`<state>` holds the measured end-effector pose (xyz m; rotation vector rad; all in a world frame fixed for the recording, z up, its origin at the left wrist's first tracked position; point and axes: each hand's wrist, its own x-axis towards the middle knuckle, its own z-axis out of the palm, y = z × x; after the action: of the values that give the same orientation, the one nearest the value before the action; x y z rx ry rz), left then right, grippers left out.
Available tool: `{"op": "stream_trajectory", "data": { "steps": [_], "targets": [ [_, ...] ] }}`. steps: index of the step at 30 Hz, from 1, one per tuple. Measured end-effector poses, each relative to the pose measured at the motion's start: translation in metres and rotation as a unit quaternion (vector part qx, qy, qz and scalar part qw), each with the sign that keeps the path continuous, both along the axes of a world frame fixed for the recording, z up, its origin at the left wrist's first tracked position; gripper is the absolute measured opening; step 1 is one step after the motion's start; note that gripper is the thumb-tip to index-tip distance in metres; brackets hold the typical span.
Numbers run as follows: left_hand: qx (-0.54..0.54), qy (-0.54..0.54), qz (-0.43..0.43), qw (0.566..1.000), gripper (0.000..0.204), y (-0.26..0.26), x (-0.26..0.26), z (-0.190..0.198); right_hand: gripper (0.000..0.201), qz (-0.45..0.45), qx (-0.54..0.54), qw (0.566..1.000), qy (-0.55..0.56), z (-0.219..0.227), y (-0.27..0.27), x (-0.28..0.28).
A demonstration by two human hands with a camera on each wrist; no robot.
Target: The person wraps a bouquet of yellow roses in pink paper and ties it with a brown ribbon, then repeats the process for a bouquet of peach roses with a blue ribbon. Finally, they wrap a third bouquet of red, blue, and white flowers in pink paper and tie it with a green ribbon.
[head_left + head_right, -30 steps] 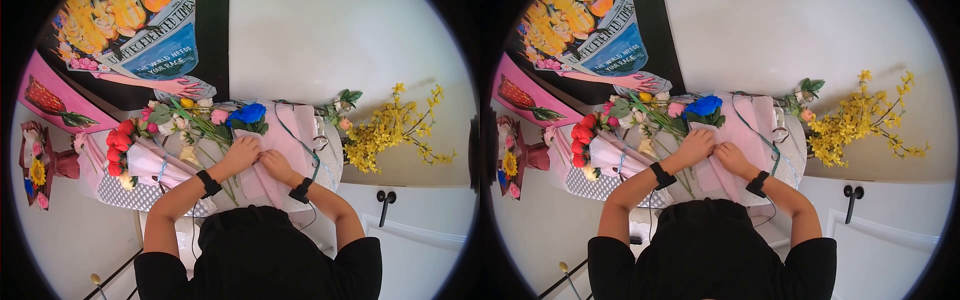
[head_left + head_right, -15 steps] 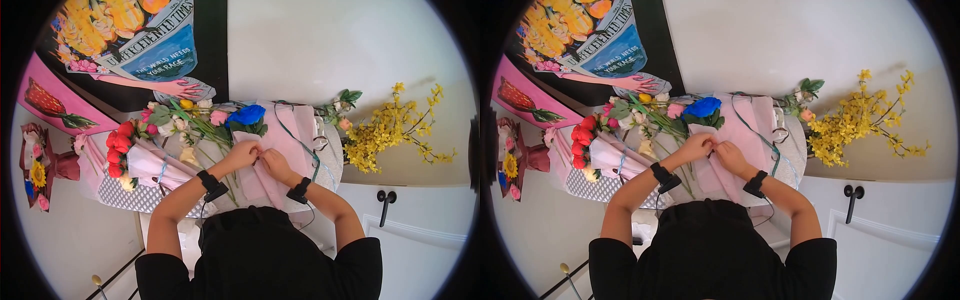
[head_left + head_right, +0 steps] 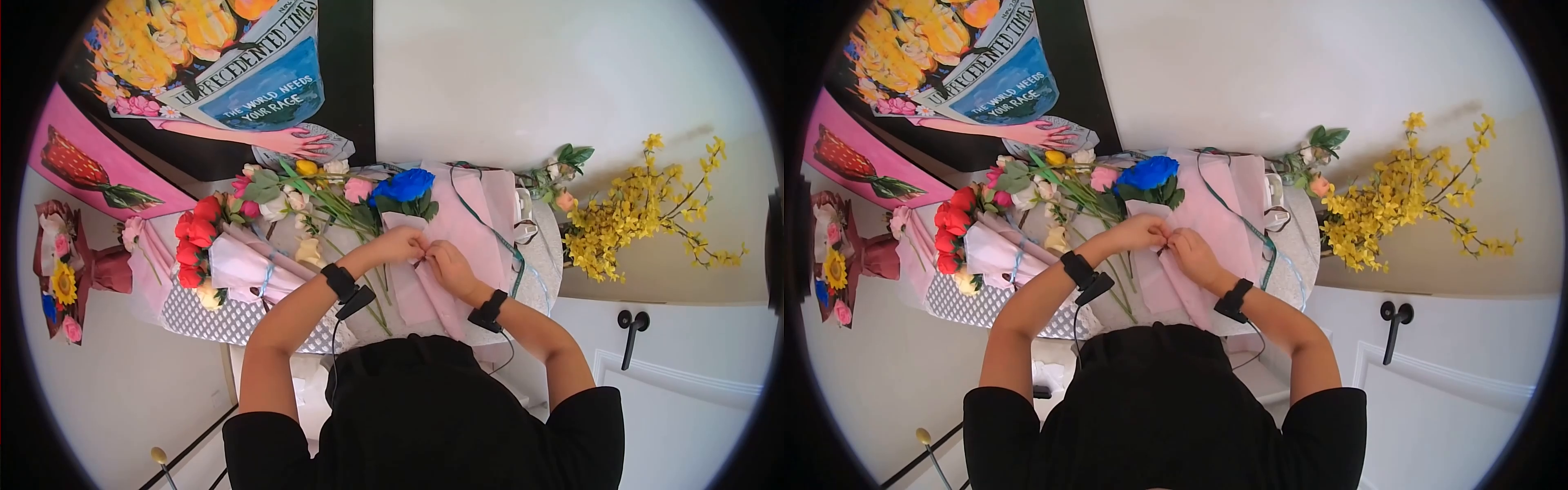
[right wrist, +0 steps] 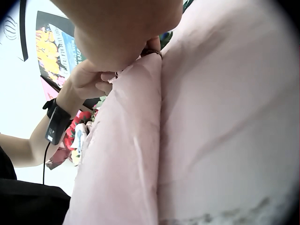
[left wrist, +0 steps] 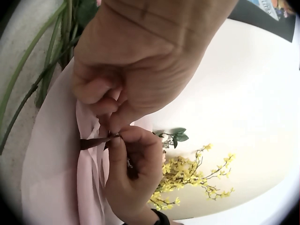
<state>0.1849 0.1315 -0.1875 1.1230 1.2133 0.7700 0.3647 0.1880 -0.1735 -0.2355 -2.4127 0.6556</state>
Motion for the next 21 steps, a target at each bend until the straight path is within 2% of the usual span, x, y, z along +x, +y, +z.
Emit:
{"op": "stream_trajectory", "data": {
  "steps": [9, 11, 12, 13, 14, 15, 17, 18, 20, 21],
  "targets": [
    [0.027, 0.012, -0.011, 0.999, 0.013, -0.002, 0.004, 0.004, 0.014, 0.001, -0.027, 1.000, -0.012, -0.010, 0.000, 0.005],
    [0.070, 0.080, 0.017, 0.994, 0.013, -0.007, 0.007, 0.011, 0.013, 0.002, -0.022, 1.000, -0.018, -0.007, 0.001, 0.006],
    [0.070, 0.080, 0.016, 0.994, 0.013, -0.009, 0.008, 0.014, 0.012, 0.004, -0.018, 1.000, -0.023, -0.006, 0.002, 0.007],
    [0.165, 0.183, 0.012, 0.969, 0.013, -0.012, 0.010, 0.018, 0.012, 0.003, -0.018, 1.000, -0.023, -0.005, 0.005, 0.009],
    [0.257, 0.283, 0.008, 0.924, 0.013, -0.014, 0.012, 0.021, 0.011, 0.018, 0.030, 0.998, -0.047, -0.004, 0.009, 0.012],
    [0.257, 0.283, 0.008, 0.924, 0.013, -0.016, 0.013, 0.023, 0.011, 0.033, 0.078, 0.994, -0.071, -0.003, 0.012, 0.014],
    [0.352, 0.338, -0.024, 0.872, 0.014, -0.022, 0.011, 0.024, 0.012, 0.046, 0.111, 0.989, -0.083, 0.001, 0.018, 0.019],
    [0.351, 0.339, -0.023, 0.872, 0.014, -0.025, 0.011, 0.024, 0.013, 0.058, 0.143, 0.983, -0.094, 0.003, 0.020, 0.020],
    [0.396, 0.407, -0.083, 0.819, 0.016, -0.030, 0.009, 0.026, 0.012, 0.070, 0.146, 0.981, -0.111, 0.004, 0.023, 0.023],
    [0.396, 0.407, -0.083, 0.819, 0.016, -0.031, 0.009, 0.026, 0.012, 0.081, 0.150, 0.977, -0.127, 0.004, 0.025, 0.024]
  ]
}}
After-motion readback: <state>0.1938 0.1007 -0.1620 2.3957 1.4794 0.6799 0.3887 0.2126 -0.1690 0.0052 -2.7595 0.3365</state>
